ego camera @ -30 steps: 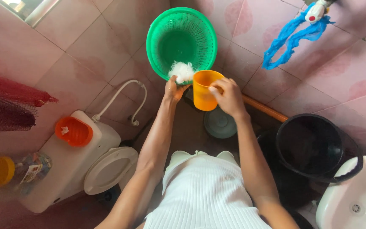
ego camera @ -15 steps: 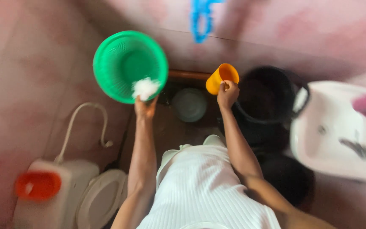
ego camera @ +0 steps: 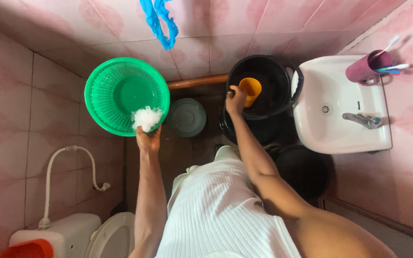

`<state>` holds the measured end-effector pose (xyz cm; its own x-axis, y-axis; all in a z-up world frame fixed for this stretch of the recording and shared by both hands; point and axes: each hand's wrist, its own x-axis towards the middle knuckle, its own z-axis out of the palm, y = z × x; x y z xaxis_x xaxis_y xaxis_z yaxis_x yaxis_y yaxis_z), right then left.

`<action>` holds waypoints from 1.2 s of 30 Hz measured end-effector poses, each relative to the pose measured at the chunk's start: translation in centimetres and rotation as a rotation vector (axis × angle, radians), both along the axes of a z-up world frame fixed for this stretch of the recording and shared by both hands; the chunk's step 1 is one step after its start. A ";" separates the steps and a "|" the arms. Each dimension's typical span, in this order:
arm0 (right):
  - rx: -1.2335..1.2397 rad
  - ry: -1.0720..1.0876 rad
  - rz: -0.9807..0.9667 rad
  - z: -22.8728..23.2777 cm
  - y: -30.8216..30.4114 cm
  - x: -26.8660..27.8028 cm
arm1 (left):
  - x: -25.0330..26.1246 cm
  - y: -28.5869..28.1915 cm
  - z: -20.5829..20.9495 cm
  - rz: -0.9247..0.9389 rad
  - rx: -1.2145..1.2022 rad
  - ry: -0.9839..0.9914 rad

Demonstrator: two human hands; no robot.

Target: The person scrubs the inside and outside of a green basket with a soapy sponge before rinsing it with water from a cup.

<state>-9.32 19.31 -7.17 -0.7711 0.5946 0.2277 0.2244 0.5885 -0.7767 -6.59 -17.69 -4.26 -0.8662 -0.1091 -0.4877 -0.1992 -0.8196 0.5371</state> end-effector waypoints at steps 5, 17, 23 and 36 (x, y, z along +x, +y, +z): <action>-0.128 0.201 0.208 6.5 -8.2 -1.5 | -0.2 0.4 -1.3 -0.015 0.006 -0.007; 0.005 0.170 1.159 7.4 -26.5 -3.4 | 0.4 -0.5 1.9 -0.067 -0.340 0.045; 0.306 -0.162 1.177 8.8 -26.5 -7.1 | 3.7 -2.4 8.3 -0.105 -0.446 0.107; 0.254 -0.289 0.946 4.7 -42.3 -13.3 | 6.3 -6.0 16.5 -0.081 -0.742 0.092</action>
